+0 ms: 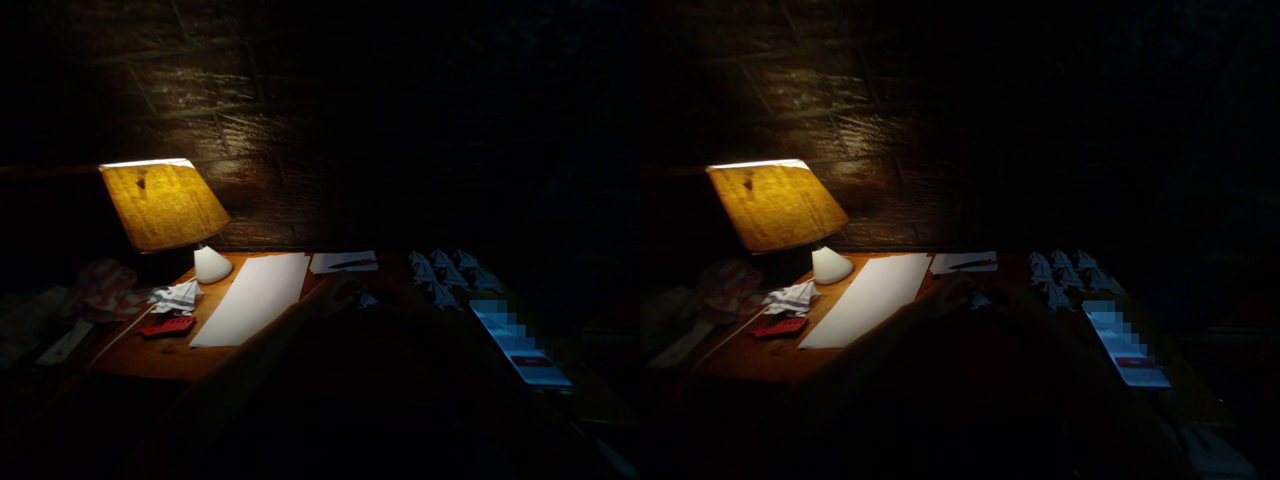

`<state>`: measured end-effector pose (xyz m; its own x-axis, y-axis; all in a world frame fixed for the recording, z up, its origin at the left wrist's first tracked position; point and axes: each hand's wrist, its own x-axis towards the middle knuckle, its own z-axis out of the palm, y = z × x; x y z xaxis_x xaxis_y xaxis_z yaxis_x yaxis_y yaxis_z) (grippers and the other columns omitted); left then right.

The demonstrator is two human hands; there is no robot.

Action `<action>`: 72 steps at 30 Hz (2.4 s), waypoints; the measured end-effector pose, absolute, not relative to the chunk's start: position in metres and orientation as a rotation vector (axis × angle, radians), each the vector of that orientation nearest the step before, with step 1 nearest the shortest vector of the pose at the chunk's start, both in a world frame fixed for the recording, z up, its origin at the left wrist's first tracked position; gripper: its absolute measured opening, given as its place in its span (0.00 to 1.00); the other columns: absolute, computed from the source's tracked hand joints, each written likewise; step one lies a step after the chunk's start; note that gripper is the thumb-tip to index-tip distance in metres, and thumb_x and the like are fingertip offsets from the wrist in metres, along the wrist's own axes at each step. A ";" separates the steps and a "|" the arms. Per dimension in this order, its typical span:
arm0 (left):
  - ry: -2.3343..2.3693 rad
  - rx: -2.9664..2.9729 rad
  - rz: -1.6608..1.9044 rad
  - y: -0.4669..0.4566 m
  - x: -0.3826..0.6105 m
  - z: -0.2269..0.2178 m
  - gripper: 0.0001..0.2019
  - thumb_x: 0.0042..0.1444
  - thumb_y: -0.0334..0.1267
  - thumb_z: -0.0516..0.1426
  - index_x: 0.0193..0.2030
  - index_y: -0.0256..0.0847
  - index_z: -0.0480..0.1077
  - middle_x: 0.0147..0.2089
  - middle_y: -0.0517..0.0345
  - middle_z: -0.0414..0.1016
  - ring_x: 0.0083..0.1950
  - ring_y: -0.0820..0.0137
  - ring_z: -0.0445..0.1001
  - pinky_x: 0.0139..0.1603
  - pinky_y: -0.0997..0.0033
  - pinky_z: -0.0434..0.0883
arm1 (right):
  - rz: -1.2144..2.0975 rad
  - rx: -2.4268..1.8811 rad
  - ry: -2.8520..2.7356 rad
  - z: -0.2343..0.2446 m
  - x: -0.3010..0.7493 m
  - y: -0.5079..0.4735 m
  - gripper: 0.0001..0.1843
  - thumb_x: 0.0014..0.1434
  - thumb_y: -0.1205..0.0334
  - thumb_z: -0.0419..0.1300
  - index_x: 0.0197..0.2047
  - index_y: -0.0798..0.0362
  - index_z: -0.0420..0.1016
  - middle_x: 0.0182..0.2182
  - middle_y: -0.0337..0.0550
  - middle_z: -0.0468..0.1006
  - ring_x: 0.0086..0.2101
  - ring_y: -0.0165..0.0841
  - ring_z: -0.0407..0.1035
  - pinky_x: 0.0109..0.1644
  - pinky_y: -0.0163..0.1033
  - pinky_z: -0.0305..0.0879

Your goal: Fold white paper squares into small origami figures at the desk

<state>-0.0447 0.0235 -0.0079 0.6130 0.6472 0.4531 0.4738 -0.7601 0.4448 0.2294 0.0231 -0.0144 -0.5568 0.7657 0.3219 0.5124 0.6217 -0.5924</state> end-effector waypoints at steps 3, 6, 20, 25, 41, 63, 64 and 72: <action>0.809 2.572 0.878 0.015 -0.039 -0.003 0.25 0.59 0.37 0.63 0.63 0.43 0.65 0.59 0.46 0.72 0.61 0.58 0.72 0.62 0.54 0.70 | 0.543 -0.990 -2.264 -0.016 0.228 0.024 0.24 0.60 0.52 0.65 0.57 0.52 0.78 0.54 0.52 0.81 0.51 0.47 0.76 0.55 0.54 0.71; 0.791 2.608 0.839 0.009 -0.031 0.002 0.30 0.55 0.43 0.67 0.63 0.44 0.66 0.60 0.46 0.71 0.60 0.57 0.72 0.61 0.53 0.71 | 0.528 -0.997 -2.258 -0.017 0.227 0.025 0.23 0.60 0.53 0.63 0.56 0.53 0.78 0.52 0.52 0.82 0.49 0.46 0.78 0.53 0.52 0.72; 1.025 2.421 1.153 0.015 -0.017 -0.008 0.06 0.60 0.32 0.60 0.43 0.42 0.75 0.42 0.55 0.80 0.44 0.65 0.78 0.47 0.64 0.74 | 0.656 -0.949 -2.195 -0.007 0.225 0.016 0.30 0.54 0.49 0.71 0.58 0.48 0.76 0.46 0.46 0.84 0.42 0.42 0.78 0.43 0.44 0.74; 1.005 2.496 1.208 0.015 -0.017 -0.005 0.05 0.63 0.39 0.61 0.43 0.42 0.75 0.43 0.54 0.78 0.45 0.64 0.77 0.47 0.63 0.73 | 0.564 -0.999 -2.130 -0.006 0.220 0.015 0.14 0.64 0.54 0.61 0.48 0.48 0.82 0.42 0.45 0.85 0.39 0.41 0.78 0.43 0.44 0.72; 1.033 2.317 1.381 0.019 -0.020 -0.016 0.10 0.62 0.39 0.63 0.50 0.43 0.78 0.47 0.53 0.83 0.46 0.66 0.81 0.48 0.64 0.77 | 0.789 -0.848 -1.835 -0.006 0.211 0.012 0.14 0.60 0.61 0.63 0.49 0.49 0.82 0.47 0.45 0.84 0.47 0.41 0.78 0.52 0.47 0.73; 0.868 1.667 1.435 0.018 -0.002 -0.015 0.13 0.52 0.41 0.68 0.39 0.39 0.72 0.40 0.54 0.81 0.43 0.65 0.81 0.46 0.67 0.76 | 0.828 -0.846 -1.715 0.000 0.205 0.013 0.10 0.53 0.65 0.62 0.40 0.51 0.75 0.39 0.43 0.80 0.40 0.36 0.74 0.46 0.41 0.70; 0.844 1.622 1.446 0.017 -0.001 -0.013 0.15 0.50 0.42 0.69 0.40 0.40 0.70 0.41 0.54 0.82 0.43 0.65 0.81 0.45 0.67 0.76 | 0.855 -0.853 -1.666 0.000 0.204 0.012 0.11 0.51 0.65 0.64 0.41 0.50 0.73 0.39 0.42 0.79 0.39 0.36 0.74 0.45 0.41 0.70; 0.881 1.557 1.341 0.014 0.002 -0.005 0.18 0.48 0.44 0.70 0.42 0.37 0.74 0.43 0.47 0.83 0.43 0.61 0.82 0.46 0.63 0.78 | 0.979 -1.009 -1.696 0.002 0.203 0.009 0.13 0.52 0.57 0.65 0.41 0.53 0.77 0.36 0.44 0.80 0.36 0.37 0.74 0.41 0.41 0.68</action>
